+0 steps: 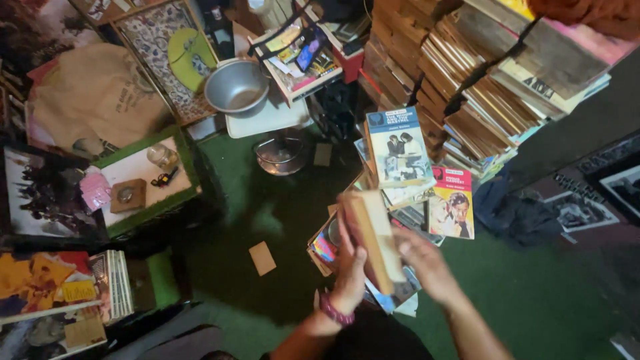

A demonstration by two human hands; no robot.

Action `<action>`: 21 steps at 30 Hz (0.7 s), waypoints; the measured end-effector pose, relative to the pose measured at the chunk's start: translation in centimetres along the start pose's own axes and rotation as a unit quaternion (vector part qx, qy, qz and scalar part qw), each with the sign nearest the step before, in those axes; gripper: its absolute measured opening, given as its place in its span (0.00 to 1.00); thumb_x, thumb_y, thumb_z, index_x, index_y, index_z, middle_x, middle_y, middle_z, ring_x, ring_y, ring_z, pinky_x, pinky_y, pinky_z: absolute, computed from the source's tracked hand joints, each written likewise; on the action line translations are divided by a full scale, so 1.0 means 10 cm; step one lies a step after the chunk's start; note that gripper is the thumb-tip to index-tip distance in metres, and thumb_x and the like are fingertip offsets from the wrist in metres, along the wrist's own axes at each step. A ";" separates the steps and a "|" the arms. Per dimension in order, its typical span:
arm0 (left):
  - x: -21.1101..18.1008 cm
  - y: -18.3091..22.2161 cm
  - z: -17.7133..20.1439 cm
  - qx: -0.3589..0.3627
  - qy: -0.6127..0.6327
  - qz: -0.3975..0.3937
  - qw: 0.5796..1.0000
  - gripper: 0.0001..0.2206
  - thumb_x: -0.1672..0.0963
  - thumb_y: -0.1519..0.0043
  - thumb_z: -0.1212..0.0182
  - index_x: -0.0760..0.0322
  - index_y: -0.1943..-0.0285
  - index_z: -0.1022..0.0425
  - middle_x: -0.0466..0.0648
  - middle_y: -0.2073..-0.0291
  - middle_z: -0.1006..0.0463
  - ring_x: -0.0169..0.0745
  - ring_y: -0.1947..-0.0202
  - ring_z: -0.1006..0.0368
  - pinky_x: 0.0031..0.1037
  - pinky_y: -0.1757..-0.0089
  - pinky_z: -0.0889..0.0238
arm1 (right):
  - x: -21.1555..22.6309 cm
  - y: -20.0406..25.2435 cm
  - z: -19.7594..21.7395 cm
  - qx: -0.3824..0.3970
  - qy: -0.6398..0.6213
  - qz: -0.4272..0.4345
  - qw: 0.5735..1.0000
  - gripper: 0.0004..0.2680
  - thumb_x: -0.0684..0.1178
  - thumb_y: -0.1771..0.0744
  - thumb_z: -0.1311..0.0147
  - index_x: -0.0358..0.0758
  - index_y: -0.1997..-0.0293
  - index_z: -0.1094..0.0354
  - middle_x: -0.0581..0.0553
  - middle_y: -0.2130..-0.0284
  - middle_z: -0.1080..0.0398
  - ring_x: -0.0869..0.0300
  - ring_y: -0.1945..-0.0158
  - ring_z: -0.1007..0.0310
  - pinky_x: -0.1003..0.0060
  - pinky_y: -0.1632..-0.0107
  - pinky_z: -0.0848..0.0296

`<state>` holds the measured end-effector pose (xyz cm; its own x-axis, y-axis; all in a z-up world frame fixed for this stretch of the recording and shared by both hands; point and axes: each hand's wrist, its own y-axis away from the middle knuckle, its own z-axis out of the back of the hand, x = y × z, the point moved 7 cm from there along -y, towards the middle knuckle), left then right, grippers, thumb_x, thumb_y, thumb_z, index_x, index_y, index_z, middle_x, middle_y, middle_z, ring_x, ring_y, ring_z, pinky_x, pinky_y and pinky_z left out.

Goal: Inspecting and sorting through a collection of books and comics by flipping through pages.

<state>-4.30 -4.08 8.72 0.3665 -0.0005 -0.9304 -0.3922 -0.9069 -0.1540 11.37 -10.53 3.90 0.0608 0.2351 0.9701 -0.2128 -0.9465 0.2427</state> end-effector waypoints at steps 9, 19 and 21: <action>1.89 0.88 0.46 0.016 -0.093 0.288 0.953 0.33 0.53 0.41 0.48 0.68 0.25 0.48 0.54 0.34 0.35 0.42 0.43 0.34 0.28 0.43 0.45 | -1.14 -0.25 0.48 -0.039 0.376 -0.100 0.920 0.20 0.44 0.37 0.43 0.56 0.36 0.32 0.51 0.65 0.20 0.63 0.71 0.23 0.69 0.67 0.24; 1.71 0.95 0.37 0.019 -0.083 0.364 0.927 0.40 0.48 0.44 0.38 0.71 0.25 0.49 0.57 0.26 0.44 0.48 0.28 0.45 0.32 0.35 0.49 | 0.98 -1.34 0.88 -0.216 0.269 0.191 0.919 0.28 0.57 0.38 0.38 0.21 0.38 0.39 0.26 0.49 0.29 0.44 0.47 0.26 0.54 0.48 0.28; 0.99 0.66 0.21 -0.003 -0.050 0.224 0.973 0.32 0.54 0.45 0.39 0.64 0.29 0.41 0.52 0.33 0.33 0.45 0.34 0.38 0.31 0.39 0.47 | 0.57 -1.71 1.00 -0.123 0.380 -0.088 0.912 0.33 0.76 0.38 0.54 0.38 0.35 0.35 0.34 0.51 0.27 0.45 0.48 0.25 0.50 0.46 0.27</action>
<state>-5.05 -9.20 -2.25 0.0748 -0.3558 -0.9315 -0.4885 -0.8275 0.2769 25.12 4.79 5.19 -0.5590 0.5530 0.6179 -0.4830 -0.8228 0.2995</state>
